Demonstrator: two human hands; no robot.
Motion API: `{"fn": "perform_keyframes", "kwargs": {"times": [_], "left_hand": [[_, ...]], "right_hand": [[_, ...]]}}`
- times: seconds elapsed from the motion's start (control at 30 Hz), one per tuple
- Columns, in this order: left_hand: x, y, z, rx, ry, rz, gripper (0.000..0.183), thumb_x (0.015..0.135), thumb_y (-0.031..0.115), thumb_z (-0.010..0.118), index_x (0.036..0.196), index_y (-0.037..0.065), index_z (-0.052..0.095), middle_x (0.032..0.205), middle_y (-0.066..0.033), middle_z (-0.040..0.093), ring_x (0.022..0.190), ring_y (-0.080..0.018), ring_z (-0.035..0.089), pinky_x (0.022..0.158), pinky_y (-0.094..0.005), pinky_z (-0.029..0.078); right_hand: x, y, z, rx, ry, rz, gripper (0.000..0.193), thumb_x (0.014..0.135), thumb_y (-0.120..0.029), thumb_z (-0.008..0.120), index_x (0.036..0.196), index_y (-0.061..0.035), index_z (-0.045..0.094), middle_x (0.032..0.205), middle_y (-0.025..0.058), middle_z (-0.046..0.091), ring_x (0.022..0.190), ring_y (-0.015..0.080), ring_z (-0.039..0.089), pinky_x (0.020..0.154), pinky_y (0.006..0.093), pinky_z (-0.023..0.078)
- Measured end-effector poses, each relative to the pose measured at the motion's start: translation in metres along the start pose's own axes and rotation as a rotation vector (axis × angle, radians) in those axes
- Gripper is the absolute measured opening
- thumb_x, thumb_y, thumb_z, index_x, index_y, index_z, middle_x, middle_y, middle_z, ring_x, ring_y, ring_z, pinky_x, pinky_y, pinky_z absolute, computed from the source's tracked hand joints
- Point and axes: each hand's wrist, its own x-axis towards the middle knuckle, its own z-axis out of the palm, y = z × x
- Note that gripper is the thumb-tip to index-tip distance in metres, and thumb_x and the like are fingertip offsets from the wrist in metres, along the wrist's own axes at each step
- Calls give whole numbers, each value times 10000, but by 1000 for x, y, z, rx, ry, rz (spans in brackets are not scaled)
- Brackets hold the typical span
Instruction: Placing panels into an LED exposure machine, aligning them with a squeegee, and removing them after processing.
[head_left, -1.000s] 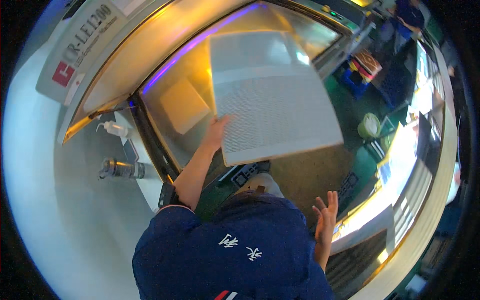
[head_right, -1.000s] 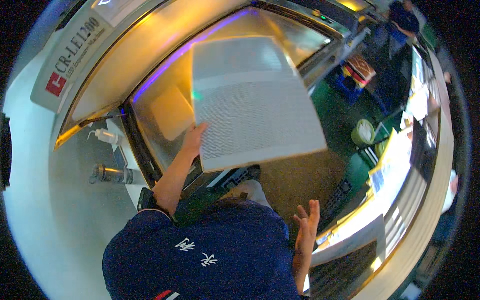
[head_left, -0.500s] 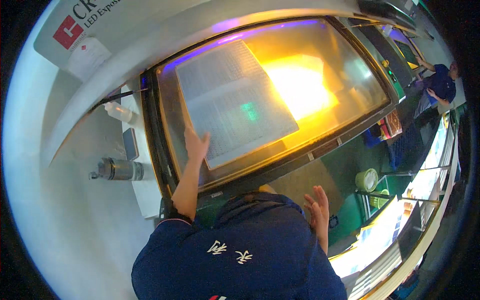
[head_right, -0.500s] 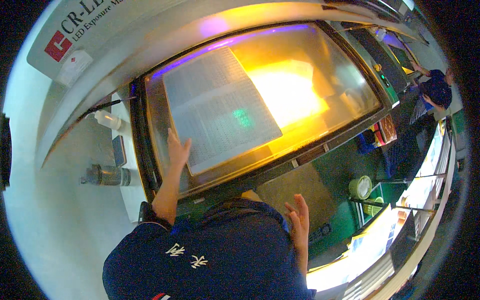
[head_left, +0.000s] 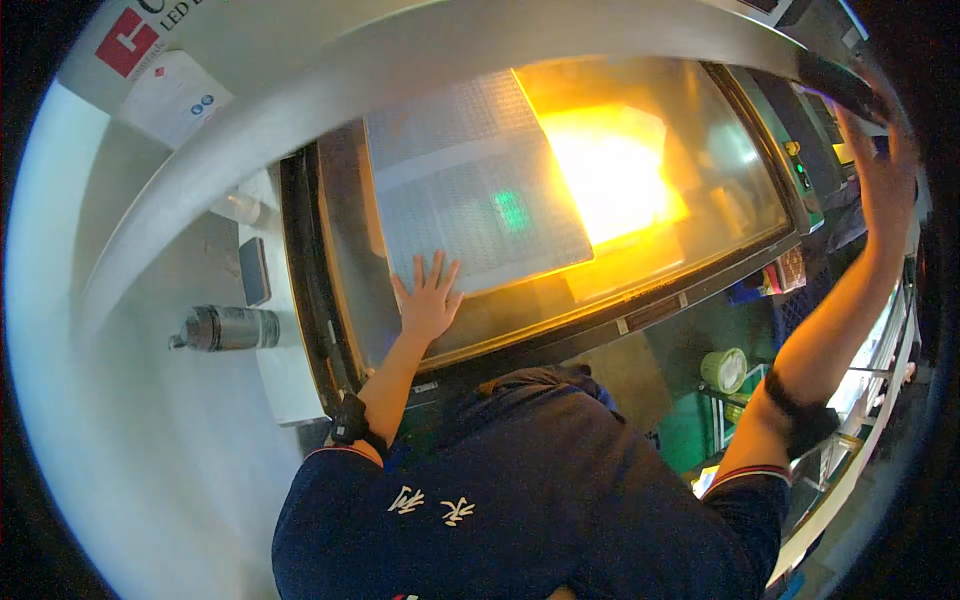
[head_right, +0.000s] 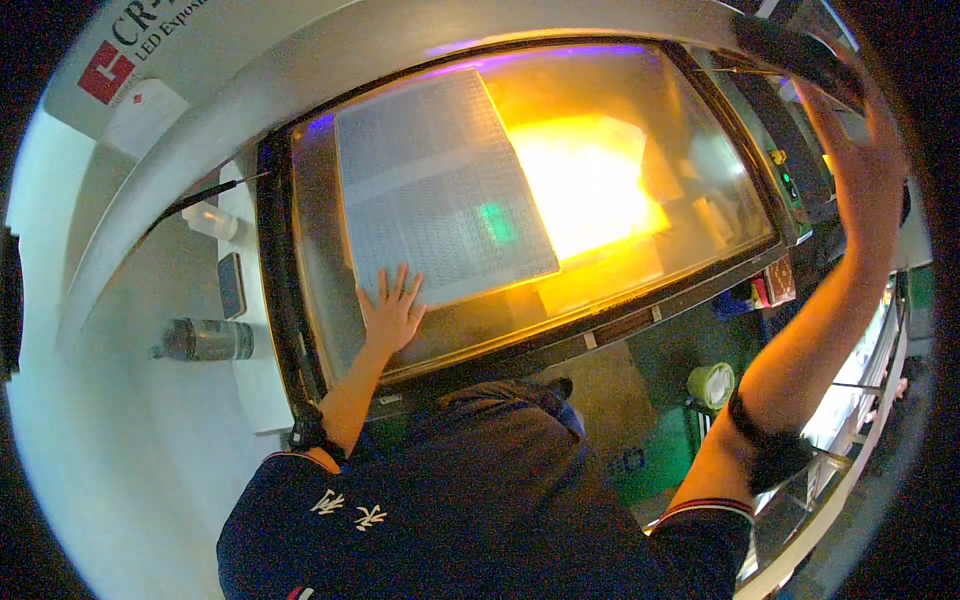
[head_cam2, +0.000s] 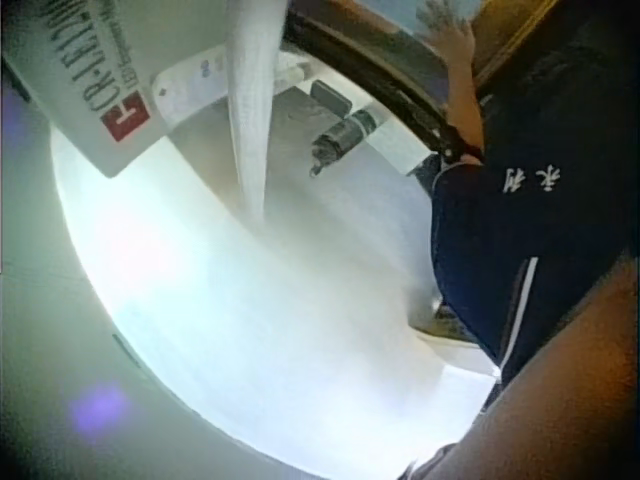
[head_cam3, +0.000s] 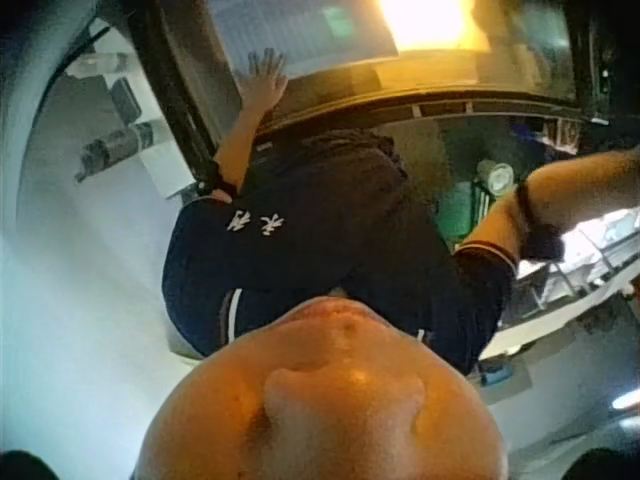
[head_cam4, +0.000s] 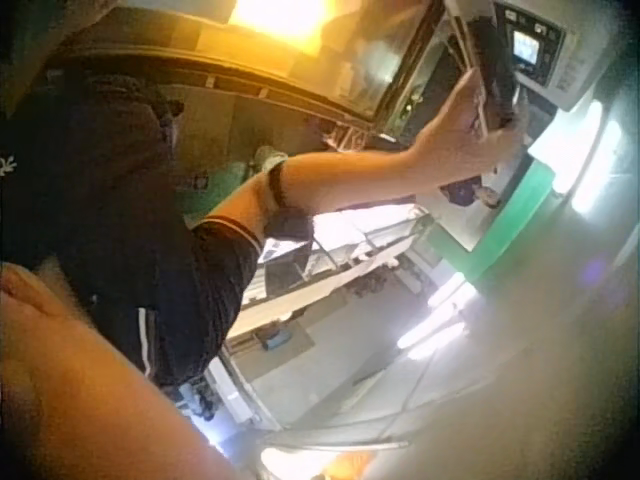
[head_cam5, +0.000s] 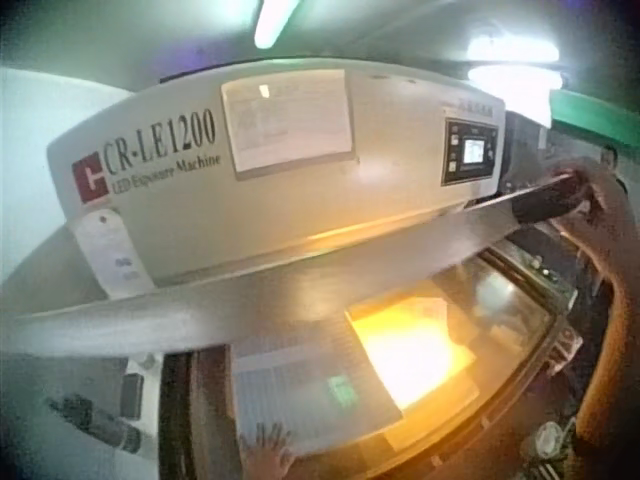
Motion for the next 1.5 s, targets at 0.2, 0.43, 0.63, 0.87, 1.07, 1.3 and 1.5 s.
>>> {"fn": "perform_keyframes", "kwargs": {"times": [0.2,0.43,0.63,0.87,1.07,1.3,1.5], "left_hand": [[1,8,6,23,18,-28,571,979,496,415,1509,319,297,1600,-30,206,1456,-368,193,1037,-757,156],[-3,77,-60,-376,-356,-86,604,953,506,468,1423,126,445,1484,-168,406,1336,-370,421,1073,-572,331],[-31,239,-105,-1365,-664,941,468,1005,293,489,1422,85,446,1426,-155,486,1290,-300,482,1116,-415,340],[106,222,-65,-922,-143,230,466,969,359,531,1407,205,487,1491,-115,416,1324,-348,427,1104,-505,329],[114,218,-12,-260,-251,-482,598,948,413,526,1496,284,322,1610,-48,152,1437,-431,174,1000,-775,222],[117,217,7,-12,-57,-480,630,944,538,430,1513,306,292,1618,-25,147,1468,-416,93,1064,-748,70],[118,210,-7,-70,-94,-503,618,952,502,434,1512,277,299,1614,-40,162,1466,-417,105,1100,-708,74]], "right_hand": [[-15,-25,27,64,103,170,355,779,-216,753,1089,-79,647,990,126,682,917,288,664,804,377,507],[-151,-74,13,371,-74,98,212,592,-99,754,739,-94,600,755,106,594,757,345,571,682,421,432],[-286,-106,44,265,-989,64,260,633,-319,794,742,-95,721,777,139,684,765,335,663,719,445,526],[-406,-121,135,419,-1102,-103,412,687,-479,767,796,-83,727,754,158,686,772,331,683,702,443,538],[-417,-114,144,420,-1331,-73,464,687,-541,757,829,-100,735,782,123,702,810,304,678,858,443,476],[-417,-92,132,892,-823,103,317,765,-410,741,903,-126,717,900,104,698,855,295,659,881,475,454],[-496,-69,181,1294,-985,18,107,762,-147,691,859,-103,687,880,98,680,834,309,649,733,383,529]]}}
